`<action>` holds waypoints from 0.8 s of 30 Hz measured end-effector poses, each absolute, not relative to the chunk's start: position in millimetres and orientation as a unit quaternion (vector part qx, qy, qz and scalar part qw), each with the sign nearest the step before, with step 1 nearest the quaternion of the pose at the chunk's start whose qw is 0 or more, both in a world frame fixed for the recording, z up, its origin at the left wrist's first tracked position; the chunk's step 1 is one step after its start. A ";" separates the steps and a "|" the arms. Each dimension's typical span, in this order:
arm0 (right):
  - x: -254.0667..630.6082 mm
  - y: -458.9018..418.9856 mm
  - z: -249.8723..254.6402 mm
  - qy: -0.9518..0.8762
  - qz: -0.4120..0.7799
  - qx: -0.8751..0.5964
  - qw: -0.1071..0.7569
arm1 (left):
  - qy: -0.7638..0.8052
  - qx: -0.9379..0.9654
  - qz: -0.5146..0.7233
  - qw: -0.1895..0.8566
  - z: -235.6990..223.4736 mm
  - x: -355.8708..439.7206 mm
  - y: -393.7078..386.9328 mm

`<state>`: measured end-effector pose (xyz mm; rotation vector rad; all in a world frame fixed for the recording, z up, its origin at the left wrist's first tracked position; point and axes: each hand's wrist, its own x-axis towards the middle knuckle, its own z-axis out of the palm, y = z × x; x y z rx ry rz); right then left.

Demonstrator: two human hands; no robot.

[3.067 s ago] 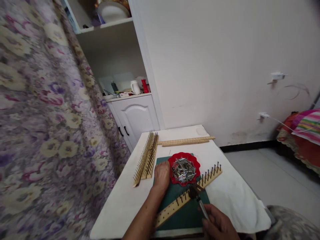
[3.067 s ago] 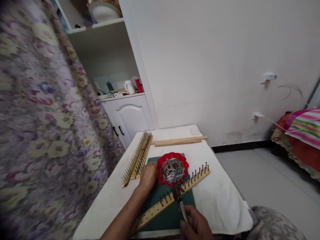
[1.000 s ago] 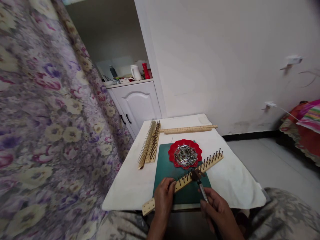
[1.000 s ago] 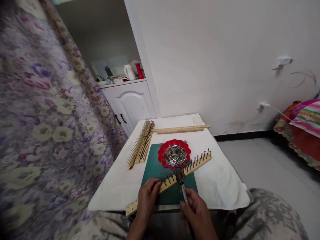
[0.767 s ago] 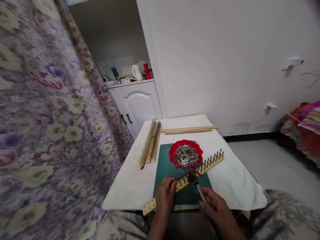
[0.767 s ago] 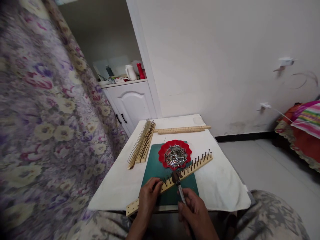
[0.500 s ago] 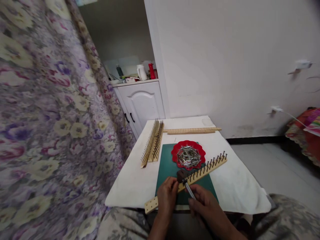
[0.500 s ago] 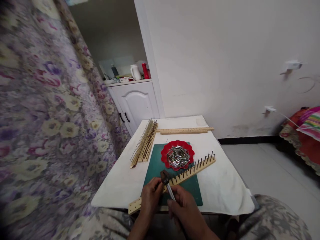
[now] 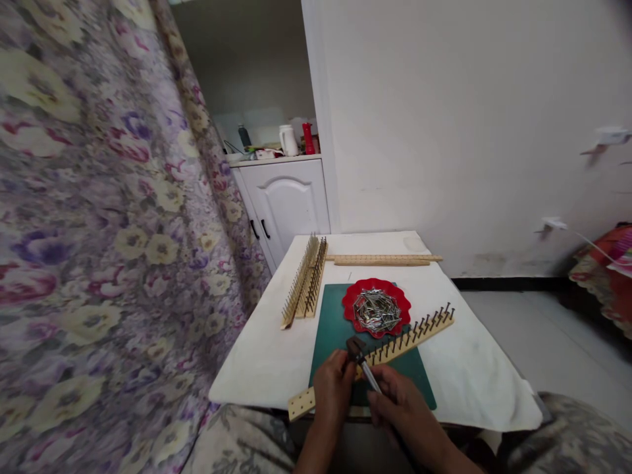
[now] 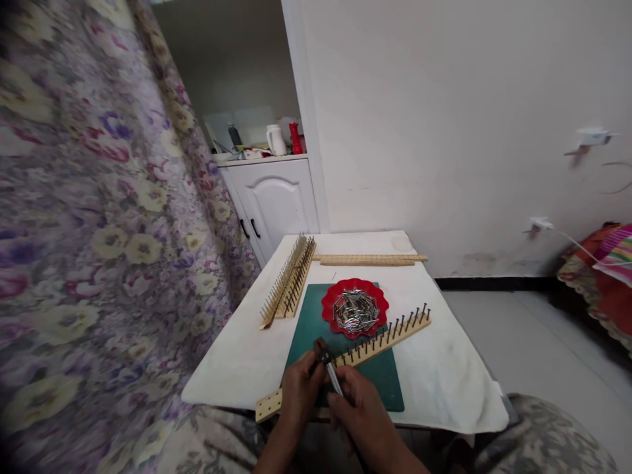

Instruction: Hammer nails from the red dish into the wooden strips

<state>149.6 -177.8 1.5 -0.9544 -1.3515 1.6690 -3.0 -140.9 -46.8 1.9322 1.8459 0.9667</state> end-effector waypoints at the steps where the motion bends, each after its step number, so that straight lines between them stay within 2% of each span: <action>1: 149.5 -177.6 1.0 -0.528 0.659 -0.374 0.385 | 0.641 0.673 0.337 0.151 -46.2 -2.9 -140.9; 14: 178.6 -196.3 3.5 -0.484 0.649 -0.402 0.428 | 0.623 0.676 0.354 0.169 -37.9 -2.7 -143.2; 24: 192.4 -193.5 -16.0 -0.464 0.649 -0.403 0.449 | 0.599 0.677 0.383 0.190 -26.7 -20.6 -145.0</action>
